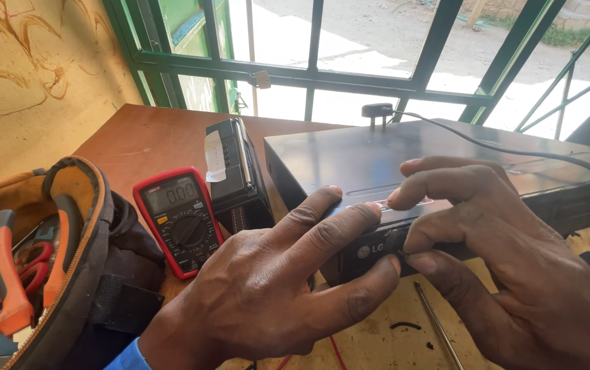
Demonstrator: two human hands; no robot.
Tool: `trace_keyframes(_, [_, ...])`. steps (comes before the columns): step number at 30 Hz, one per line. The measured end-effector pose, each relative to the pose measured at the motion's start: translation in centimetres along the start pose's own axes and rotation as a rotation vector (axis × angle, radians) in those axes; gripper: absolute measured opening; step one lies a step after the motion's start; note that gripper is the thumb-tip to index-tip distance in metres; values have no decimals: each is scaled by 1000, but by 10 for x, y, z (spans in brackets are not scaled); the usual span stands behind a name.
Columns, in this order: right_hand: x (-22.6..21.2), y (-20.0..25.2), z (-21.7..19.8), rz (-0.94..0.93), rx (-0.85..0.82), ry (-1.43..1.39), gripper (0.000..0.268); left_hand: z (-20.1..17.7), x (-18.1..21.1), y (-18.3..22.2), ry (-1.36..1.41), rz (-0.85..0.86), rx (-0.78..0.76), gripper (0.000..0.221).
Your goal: Repairing an electronic device by soldering components, adjusting the front panel, and working on a speaker.
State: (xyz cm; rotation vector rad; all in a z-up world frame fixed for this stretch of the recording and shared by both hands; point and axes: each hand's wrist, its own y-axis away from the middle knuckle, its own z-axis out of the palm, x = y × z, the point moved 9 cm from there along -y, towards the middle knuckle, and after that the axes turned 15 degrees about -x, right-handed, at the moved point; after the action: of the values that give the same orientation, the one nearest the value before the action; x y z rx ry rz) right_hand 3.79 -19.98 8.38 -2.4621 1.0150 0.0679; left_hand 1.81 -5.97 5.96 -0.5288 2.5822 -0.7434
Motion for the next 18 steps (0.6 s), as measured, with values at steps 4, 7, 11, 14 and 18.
trace_keyframes(4, [4, -1, -2, 65, -47, -2, 17, 2, 0, 2, 0, -4, -11, 36])
trace_keyframes(7, [-23, -8, -8, -53, 27, 37, 20, 6, -2, 3, 28, -28, -71, 37])
trace_keyframes(11, [-30, -12, -9, -84, 18, 60, 15, -1, -1, 3, 40, -23, -13, 31])
trace_keyframes(14, [-34, -14, -10, -111, 18, 114, 12, -9, 1, 4, 6, -29, 65, 21])
trace_keyframes(18, [-38, -15, -10, -163, 14, 205, 13, -10, 1, 8, 38, -13, 63, 23])
